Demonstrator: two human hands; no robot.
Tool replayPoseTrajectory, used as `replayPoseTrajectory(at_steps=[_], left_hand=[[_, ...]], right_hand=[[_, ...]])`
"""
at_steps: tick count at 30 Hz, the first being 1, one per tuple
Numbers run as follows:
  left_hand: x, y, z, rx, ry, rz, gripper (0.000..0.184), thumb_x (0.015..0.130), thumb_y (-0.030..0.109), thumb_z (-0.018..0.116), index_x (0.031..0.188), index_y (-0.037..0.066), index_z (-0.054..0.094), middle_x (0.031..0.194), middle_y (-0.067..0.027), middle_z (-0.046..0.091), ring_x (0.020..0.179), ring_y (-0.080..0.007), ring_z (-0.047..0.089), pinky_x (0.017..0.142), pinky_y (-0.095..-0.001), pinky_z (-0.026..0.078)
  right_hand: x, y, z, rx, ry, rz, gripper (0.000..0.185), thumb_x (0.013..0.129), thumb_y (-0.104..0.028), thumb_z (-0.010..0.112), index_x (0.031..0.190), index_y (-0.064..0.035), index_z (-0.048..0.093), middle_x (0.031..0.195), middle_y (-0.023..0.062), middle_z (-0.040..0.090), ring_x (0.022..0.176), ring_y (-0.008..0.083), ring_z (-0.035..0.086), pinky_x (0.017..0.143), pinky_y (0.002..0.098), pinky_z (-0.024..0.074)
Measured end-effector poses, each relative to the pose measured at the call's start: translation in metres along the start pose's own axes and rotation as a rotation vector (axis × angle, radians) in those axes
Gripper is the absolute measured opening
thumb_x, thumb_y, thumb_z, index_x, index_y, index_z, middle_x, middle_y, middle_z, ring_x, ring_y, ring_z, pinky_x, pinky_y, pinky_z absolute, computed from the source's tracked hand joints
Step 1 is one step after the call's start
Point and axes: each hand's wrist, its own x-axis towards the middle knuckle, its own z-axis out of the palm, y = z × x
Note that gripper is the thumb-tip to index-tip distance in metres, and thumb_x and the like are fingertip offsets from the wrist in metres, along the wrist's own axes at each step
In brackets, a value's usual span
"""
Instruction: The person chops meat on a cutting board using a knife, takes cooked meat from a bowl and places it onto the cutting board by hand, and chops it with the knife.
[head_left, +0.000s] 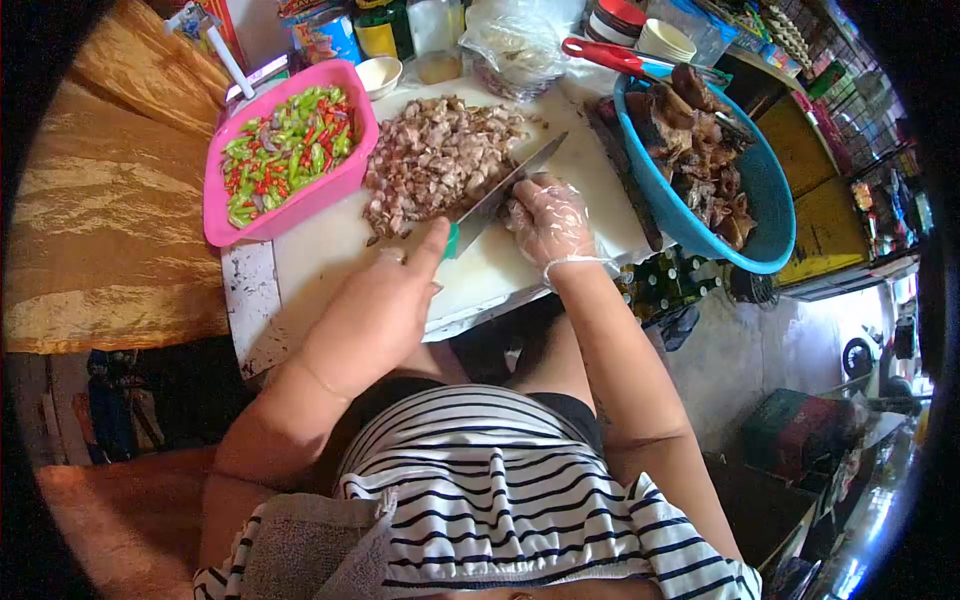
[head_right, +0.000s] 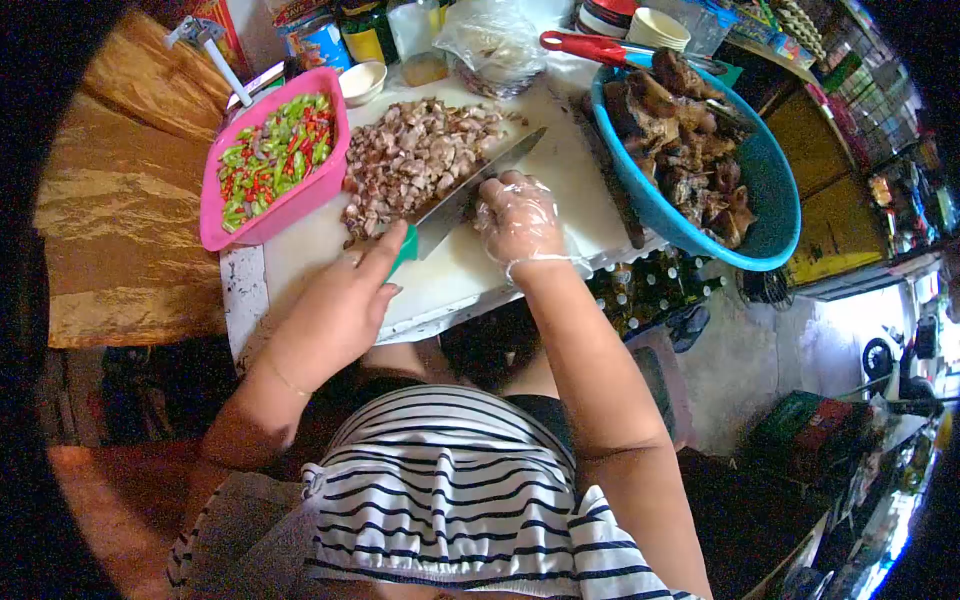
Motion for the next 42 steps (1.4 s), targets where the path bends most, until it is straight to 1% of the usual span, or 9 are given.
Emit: replayPoseTrajectory(at_steps=[8, 11, 16, 24, 30, 33, 34, 35, 42], left_hand=[[0.077, -0.009, 0.052, 0.002, 0.042, 0.021, 0.064, 0.095, 0.013, 0.062, 0.155, 0.007, 0.04, 0.094, -0.0293, 0.066, 0.081, -0.0475, 0.065, 0.076, -0.0557, 0.053], [0.074, -0.021, 0.056, -0.081, 0.14, 0.066, 0.065, 0.094, 0.012, 0.064, 0.155, 0.008, 0.041, 0.093, -0.0299, 0.065, 0.083, -0.048, 0.065, 0.077, -0.0555, 0.053], [0.021, 0.003, 0.002, -0.085, 0.067, -0.017, 0.068, 0.093, 0.012, 0.066, 0.156, 0.01, 0.04, 0.097, -0.0293, 0.064, 0.088, -0.0478, 0.063, 0.077, -0.0544, 0.051], [0.001, 0.012, -0.001, 0.104, -0.085, 0.021, 0.058, 0.099, 0.009, 0.053, 0.155, 0.0, 0.037, 0.093, -0.0289, 0.064, 0.08, -0.0441, 0.068, 0.071, -0.0498, 0.055], [0.065, 0.012, 0.053, 0.072, 0.066, 0.087, 0.055, 0.099, 0.005, 0.042, 0.154, 0.0, 0.038, 0.095, -0.0313, 0.065, 0.083, -0.0456, 0.068, 0.074, -0.053, 0.054], [0.07, 0.004, 0.042, -0.047, 0.05, 0.053, 0.055, 0.099, 0.007, 0.045, 0.154, 0.003, 0.039, 0.095, -0.0314, 0.065, 0.085, -0.0472, 0.067, 0.077, -0.0548, 0.052], [0.065, -0.004, 0.043, -0.063, 0.101, 0.038, 0.069, 0.093, 0.01, 0.066, 0.156, 0.012, 0.04, 0.097, -0.0301, 0.064, 0.084, -0.0495, 0.063, 0.076, -0.0567, 0.051], [0.055, -0.011, 0.044, -0.081, 0.143, 0.049, 0.068, 0.093, 0.009, 0.066, 0.156, 0.011, 0.04, 0.097, -0.0303, 0.064, 0.085, -0.0496, 0.063, 0.076, -0.0568, 0.051], [-0.017, 0.01, -0.016, 0.019, 0.002, -0.02, 0.068, 0.095, 0.012, 0.064, 0.157, 0.009, 0.037, 0.097, -0.0304, 0.064, 0.086, -0.0491, 0.064, 0.077, -0.0553, 0.051]], right_hand=[[-0.007, 0.004, 0.002, 0.026, 0.184, -0.104, 0.018, 0.088, -0.011, 0.068, 0.105, -0.0076, 0.07, 0.094, 0.0164, 0.069, 0.095, 0.0398, 0.066, 0.086, 0.0504, 0.053], [-0.005, -0.013, -0.019, 0.752, 0.015, 0.333, 0.02, 0.09, -0.011, 0.069, 0.11, -0.008, 0.07, 0.096, 0.0164, 0.071, 0.102, 0.038, 0.068, 0.089, 0.0484, 0.0539], [-0.01, 0.02, -0.007, 0.375, 0.054, 0.111, 0.041, 0.078, -0.02, 0.085, 0.113, -0.0072, 0.069, 0.128, 0.0224, 0.06, 0.111, 0.0419, 0.064, 0.094, 0.047, 0.0536], [-0.008, 0.011, -0.003, 0.247, -0.01, 0.044, 0.038, 0.072, -0.017, 0.084, 0.107, -0.0071, 0.072, 0.115, 0.0174, 0.066, 0.107, 0.0409, 0.062, 0.094, 0.0474, 0.0516], [-0.007, 0.008, -0.012, 0.179, -0.091, 0.019, 0.041, 0.073, -0.022, 0.085, 0.11, -0.0072, 0.071, 0.117, 0.0183, 0.066, 0.109, 0.0409, 0.063, 0.094, 0.0472, 0.0523], [-0.018, 0.011, -0.017, 0.19, 0.008, -0.055, 0.046, 0.075, -0.026, 0.087, 0.114, -0.0082, 0.07, 0.125, 0.0199, 0.064, 0.115, 0.0413, 0.062, 0.099, 0.0464, 0.0521], [-0.019, 0.02, -0.008, 0.376, -0.037, -0.04, 0.045, 0.077, -0.027, 0.086, 0.115, -0.0087, 0.07, 0.127, 0.0201, 0.063, 0.117, 0.0412, 0.062, 0.1, 0.0462, 0.0516], [-0.021, 0.031, 0.001, 0.56, -0.079, -0.017, 0.045, 0.078, -0.027, 0.086, 0.116, -0.0092, 0.069, 0.13, 0.0204, 0.062, 0.119, 0.0411, 0.062, 0.102, 0.0461, 0.0511], [-0.01, 0.005, -0.001, 0.215, 0.087, -0.193, 0.024, 0.079, -0.01, 0.08, 0.101, -0.0068, 0.071, 0.107, 0.0162, 0.069, 0.094, 0.0415, 0.064, 0.084, 0.049, 0.0514]])
